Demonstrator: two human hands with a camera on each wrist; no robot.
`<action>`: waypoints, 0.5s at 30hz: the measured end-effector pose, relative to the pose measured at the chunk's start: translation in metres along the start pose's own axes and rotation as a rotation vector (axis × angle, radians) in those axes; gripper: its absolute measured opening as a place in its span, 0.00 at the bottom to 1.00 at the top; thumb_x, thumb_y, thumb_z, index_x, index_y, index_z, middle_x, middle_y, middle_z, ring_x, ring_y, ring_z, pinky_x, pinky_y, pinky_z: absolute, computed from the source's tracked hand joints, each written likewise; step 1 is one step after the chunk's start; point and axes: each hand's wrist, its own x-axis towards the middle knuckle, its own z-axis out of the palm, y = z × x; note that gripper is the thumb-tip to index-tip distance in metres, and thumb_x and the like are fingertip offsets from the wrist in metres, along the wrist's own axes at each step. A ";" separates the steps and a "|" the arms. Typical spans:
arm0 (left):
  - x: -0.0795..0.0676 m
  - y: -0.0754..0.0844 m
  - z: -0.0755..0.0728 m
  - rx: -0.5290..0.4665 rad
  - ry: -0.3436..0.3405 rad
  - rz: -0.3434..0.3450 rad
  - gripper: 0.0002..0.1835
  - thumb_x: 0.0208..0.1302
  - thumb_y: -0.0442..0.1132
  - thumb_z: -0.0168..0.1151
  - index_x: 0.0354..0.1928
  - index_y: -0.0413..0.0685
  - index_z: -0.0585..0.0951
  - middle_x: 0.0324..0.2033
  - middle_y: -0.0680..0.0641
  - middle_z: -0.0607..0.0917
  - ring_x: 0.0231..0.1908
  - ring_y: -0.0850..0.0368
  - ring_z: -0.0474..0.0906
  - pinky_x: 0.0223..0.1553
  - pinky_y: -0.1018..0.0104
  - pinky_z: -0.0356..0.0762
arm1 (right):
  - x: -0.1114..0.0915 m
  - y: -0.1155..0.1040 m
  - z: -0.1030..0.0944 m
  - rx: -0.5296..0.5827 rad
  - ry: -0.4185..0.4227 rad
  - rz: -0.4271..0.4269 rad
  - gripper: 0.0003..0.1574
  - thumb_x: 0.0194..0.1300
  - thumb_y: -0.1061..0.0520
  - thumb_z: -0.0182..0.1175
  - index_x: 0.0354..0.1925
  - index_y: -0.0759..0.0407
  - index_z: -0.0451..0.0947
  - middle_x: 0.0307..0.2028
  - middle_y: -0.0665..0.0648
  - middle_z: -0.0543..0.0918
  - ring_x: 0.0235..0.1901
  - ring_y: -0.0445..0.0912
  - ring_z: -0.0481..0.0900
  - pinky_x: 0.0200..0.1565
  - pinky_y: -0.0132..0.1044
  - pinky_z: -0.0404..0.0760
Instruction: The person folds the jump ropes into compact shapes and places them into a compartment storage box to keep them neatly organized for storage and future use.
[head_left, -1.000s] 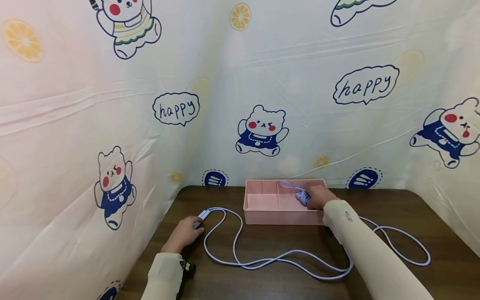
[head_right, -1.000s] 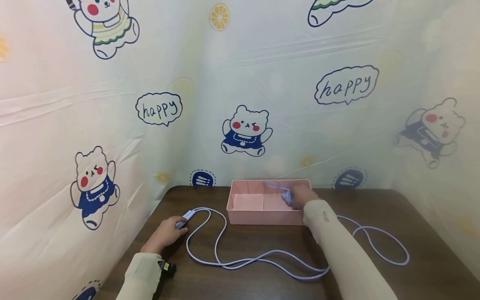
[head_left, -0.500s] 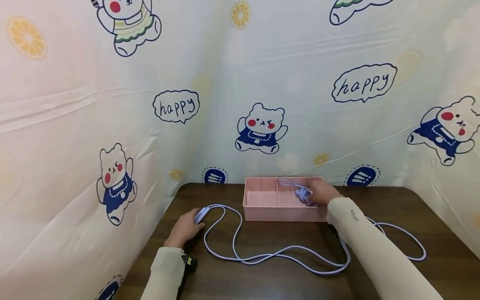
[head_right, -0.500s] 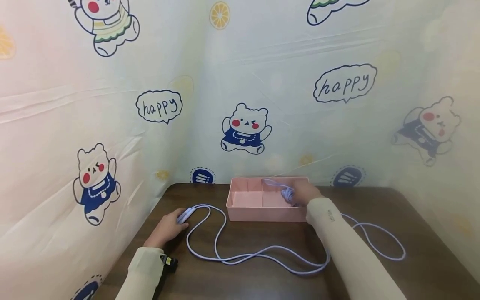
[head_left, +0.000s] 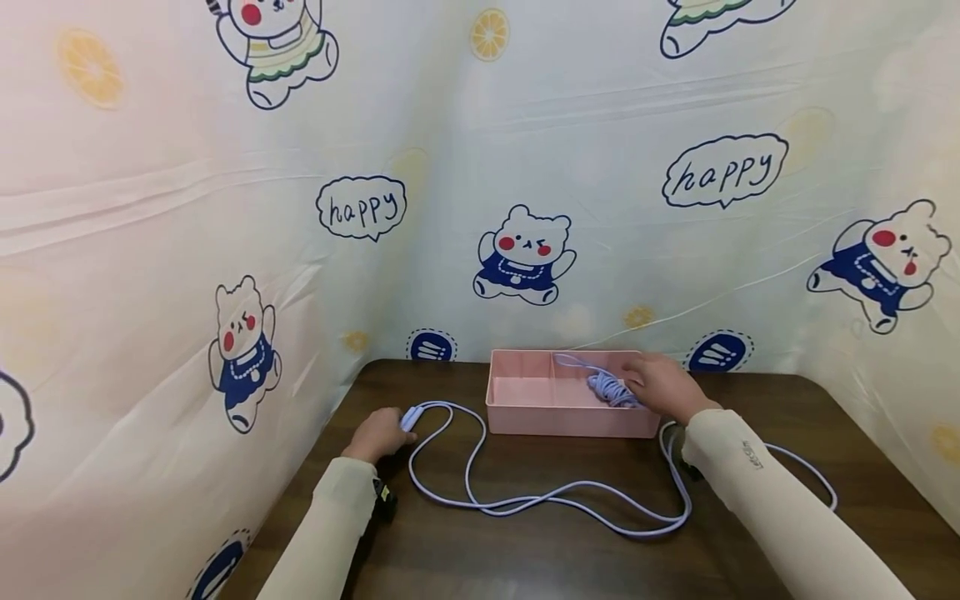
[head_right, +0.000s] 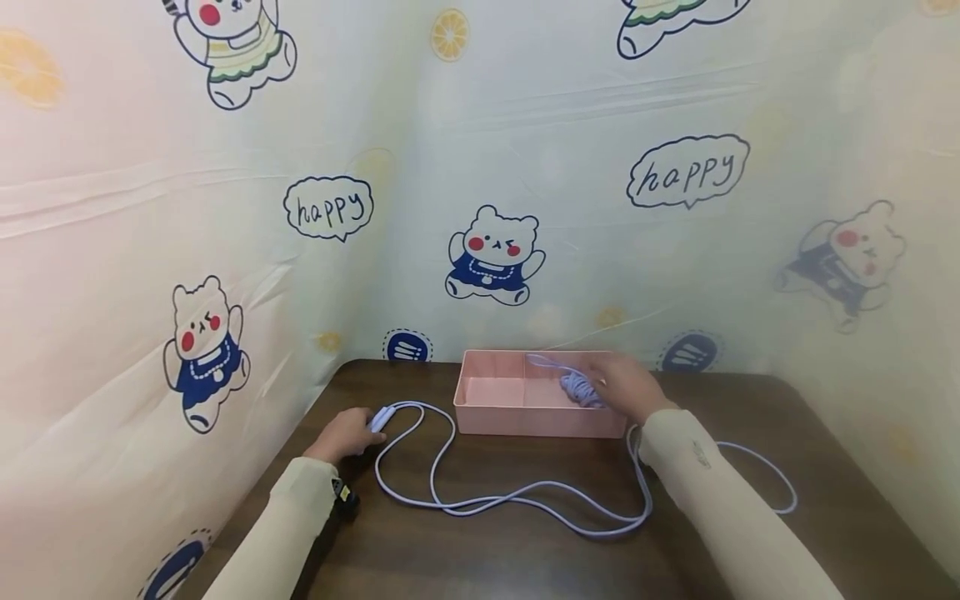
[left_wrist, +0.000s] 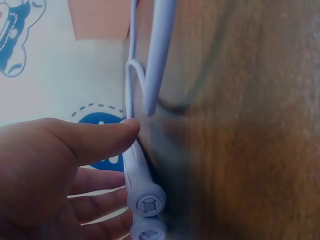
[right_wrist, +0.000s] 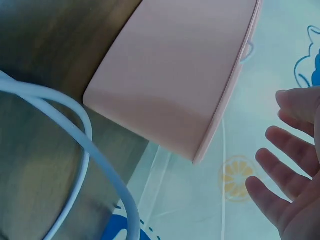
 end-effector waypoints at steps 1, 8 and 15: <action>0.001 0.002 0.001 0.003 0.001 -0.003 0.16 0.54 0.47 0.74 0.33 0.44 0.78 0.24 0.48 0.76 0.26 0.51 0.71 0.29 0.56 0.70 | -0.002 0.000 0.000 -0.003 0.008 -0.011 0.20 0.65 0.56 0.62 0.54 0.62 0.79 0.49 0.62 0.82 0.49 0.59 0.78 0.52 0.58 0.74; 0.003 0.005 0.010 0.043 0.042 -0.022 0.18 0.56 0.51 0.71 0.34 0.43 0.79 0.25 0.47 0.77 0.26 0.51 0.72 0.28 0.53 0.71 | -0.014 -0.014 0.005 -0.012 0.071 -0.059 0.18 0.64 0.55 0.65 0.50 0.61 0.81 0.48 0.61 0.82 0.50 0.59 0.77 0.54 0.58 0.73; 0.007 0.008 0.007 -0.006 -0.016 -0.070 0.13 0.53 0.40 0.72 0.28 0.40 0.78 0.22 0.45 0.77 0.23 0.50 0.74 0.25 0.57 0.73 | -0.022 -0.038 0.010 0.017 0.180 -0.099 0.20 0.64 0.53 0.65 0.51 0.61 0.81 0.50 0.62 0.80 0.51 0.57 0.76 0.55 0.57 0.73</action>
